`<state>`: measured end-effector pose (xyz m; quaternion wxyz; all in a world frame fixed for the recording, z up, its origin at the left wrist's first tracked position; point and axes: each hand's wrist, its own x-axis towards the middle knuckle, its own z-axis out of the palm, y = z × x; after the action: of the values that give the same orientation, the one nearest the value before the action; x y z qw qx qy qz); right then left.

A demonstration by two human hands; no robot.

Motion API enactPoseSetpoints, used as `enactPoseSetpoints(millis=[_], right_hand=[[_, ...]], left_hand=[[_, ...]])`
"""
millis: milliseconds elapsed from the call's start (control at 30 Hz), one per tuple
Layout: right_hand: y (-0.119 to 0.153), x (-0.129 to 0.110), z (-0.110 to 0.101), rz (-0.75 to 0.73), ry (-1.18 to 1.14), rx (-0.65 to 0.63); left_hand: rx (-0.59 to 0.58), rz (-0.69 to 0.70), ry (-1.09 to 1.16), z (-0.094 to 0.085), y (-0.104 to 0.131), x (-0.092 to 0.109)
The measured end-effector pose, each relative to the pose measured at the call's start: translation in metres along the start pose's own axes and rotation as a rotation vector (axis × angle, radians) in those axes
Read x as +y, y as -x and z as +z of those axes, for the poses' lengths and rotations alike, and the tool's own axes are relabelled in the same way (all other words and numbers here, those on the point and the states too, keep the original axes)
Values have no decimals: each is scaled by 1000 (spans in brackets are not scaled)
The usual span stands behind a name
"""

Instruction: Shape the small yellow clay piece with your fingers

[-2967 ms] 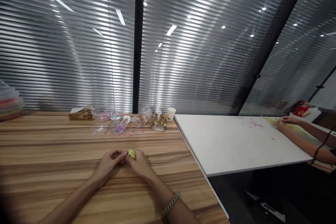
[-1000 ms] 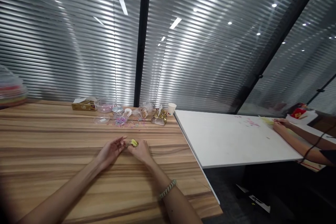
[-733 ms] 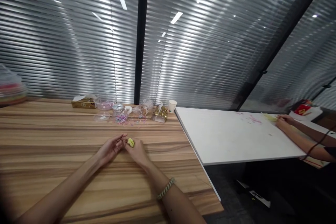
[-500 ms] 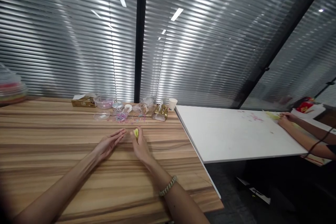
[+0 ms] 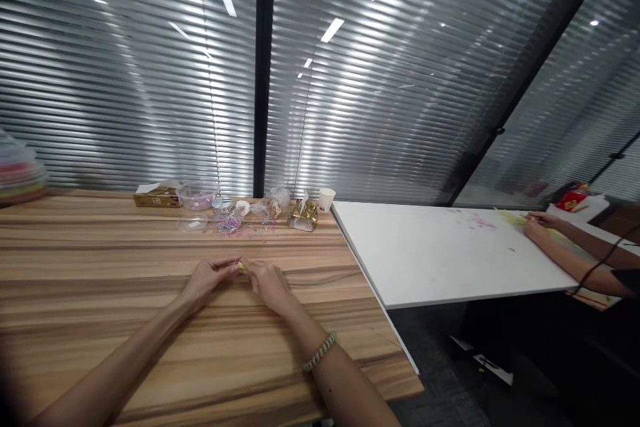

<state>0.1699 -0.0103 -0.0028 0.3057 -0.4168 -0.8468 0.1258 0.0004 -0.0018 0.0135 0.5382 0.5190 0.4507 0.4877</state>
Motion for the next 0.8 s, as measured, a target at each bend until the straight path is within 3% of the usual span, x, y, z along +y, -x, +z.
enactPoseSetpoints(millis=[267,467,800], right_hand=[[1,-5,-1,115,64,-1],[0,-8,-4,67,188,-54],[-1,-12,-6,13,252,-25]], left_hand=[[-51,26,-81,2,7,9],[0,15,-99,4,6,8],[-120,2,-171,0,3,6]])
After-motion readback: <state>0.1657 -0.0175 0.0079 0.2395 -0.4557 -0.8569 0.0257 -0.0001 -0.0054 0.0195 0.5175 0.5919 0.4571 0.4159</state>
